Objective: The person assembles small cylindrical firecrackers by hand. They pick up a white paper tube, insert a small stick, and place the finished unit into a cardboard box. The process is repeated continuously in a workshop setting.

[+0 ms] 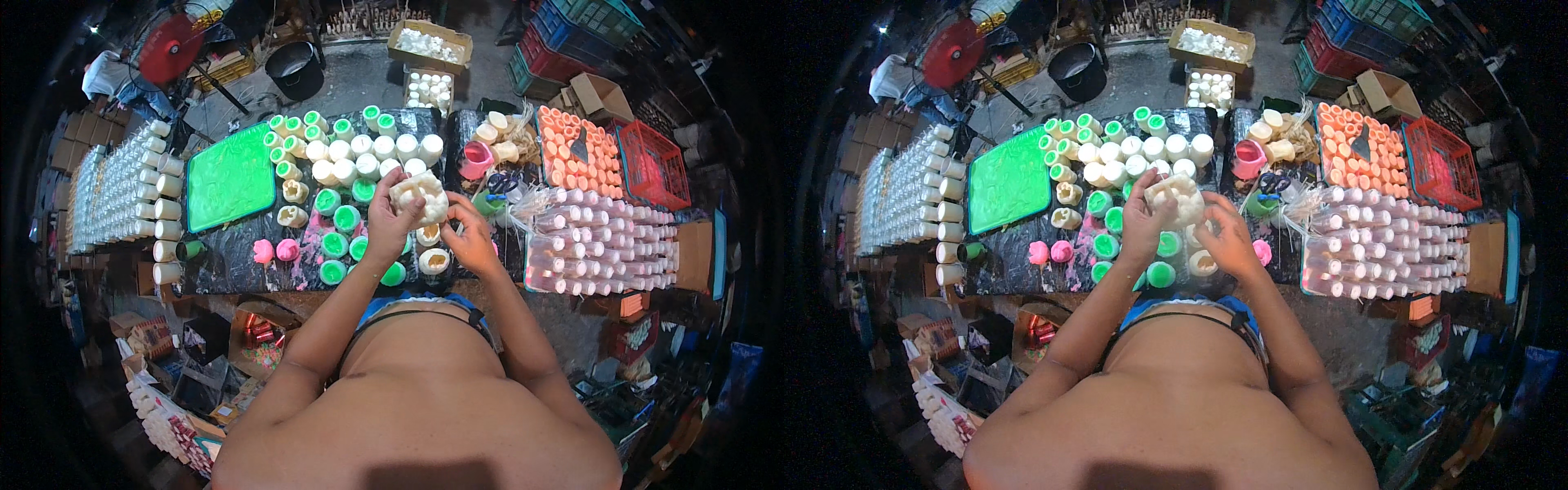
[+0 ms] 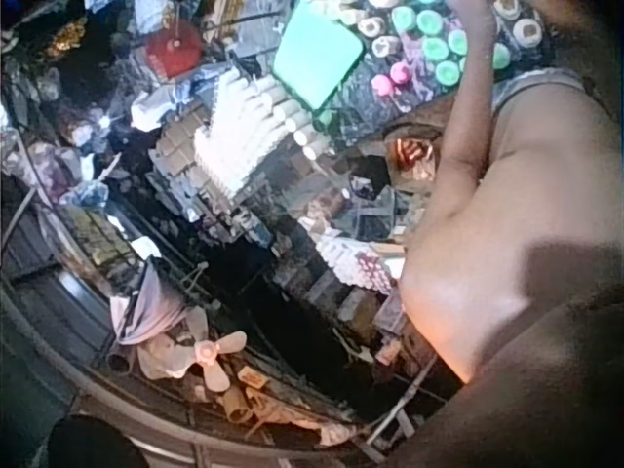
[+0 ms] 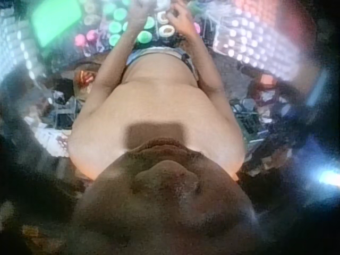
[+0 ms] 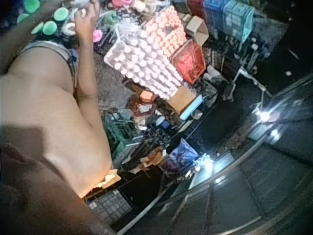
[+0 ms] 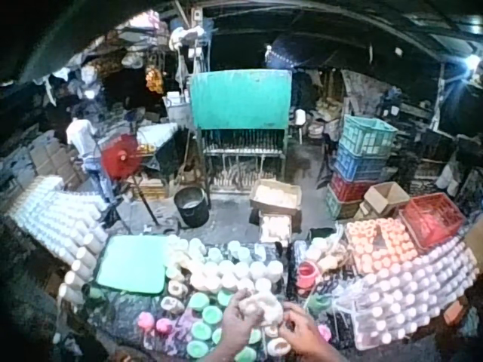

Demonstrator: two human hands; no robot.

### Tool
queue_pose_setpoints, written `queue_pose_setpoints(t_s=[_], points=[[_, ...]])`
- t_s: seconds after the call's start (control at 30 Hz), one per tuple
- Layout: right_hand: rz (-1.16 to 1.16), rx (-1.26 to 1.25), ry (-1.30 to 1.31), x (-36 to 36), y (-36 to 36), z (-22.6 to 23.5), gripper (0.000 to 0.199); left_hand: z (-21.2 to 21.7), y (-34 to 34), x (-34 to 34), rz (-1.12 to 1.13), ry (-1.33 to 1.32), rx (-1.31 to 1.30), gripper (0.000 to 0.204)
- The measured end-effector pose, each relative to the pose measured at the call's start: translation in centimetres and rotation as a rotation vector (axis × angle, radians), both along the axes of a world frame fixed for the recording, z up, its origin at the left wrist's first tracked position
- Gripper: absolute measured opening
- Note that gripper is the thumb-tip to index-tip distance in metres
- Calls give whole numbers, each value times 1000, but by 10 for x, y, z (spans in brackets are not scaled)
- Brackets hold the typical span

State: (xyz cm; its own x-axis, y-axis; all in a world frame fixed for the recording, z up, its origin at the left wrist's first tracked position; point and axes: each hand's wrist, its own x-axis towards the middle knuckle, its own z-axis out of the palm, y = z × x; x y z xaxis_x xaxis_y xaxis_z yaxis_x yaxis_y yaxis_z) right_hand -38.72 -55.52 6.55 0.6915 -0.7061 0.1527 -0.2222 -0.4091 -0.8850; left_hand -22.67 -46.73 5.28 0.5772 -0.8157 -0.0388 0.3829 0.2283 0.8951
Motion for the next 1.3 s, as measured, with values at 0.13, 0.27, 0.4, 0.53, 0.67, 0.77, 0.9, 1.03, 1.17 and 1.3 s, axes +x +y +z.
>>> queue_pose_setpoints(t_s=[0.13, 0.27, 0.4, 0.53, 0.67, 0.77, 0.9, 1.03, 1.17, 1.3], points=[[0, 119, 67, -9, -5, 4, 13, 3, -5, -2, -13, -82, 48, 58], [1, 129, 2, -26, -14, -14, 15, 0, -14, -9, 36, -12, 123, 52], [70, 3, 56, -39, -26, -7, 15, -11, -23, -22, 32, 334, 93, 45], [115, -68, 26, -50, -36, 9, 13, -36, -28, -26, 32, 508, 151, 39], [128, -46, 26, -58, -52, 6, 36, -53, -30, -15, -36, 656, 199, 46], [221, -228, 95, -50, -55, 7, 72, -70, -25, -11, -104, 775, 285, 50], [386, -448, 165, -26, -57, -10, 77, -63, -29, -47, -153, 580, 504, 51], [336, -390, 171, -15, -74, -57, 56, -78, -12, -58, -44, 456, 449, 65], [178, -373, 104, 0, -93, -97, 46, -69, 35, -65, 18, 479, 438, 64], [277, -334, 357, 33, -109, -138, 48, -55, 94, -57, 153, 372, 463, 51]])
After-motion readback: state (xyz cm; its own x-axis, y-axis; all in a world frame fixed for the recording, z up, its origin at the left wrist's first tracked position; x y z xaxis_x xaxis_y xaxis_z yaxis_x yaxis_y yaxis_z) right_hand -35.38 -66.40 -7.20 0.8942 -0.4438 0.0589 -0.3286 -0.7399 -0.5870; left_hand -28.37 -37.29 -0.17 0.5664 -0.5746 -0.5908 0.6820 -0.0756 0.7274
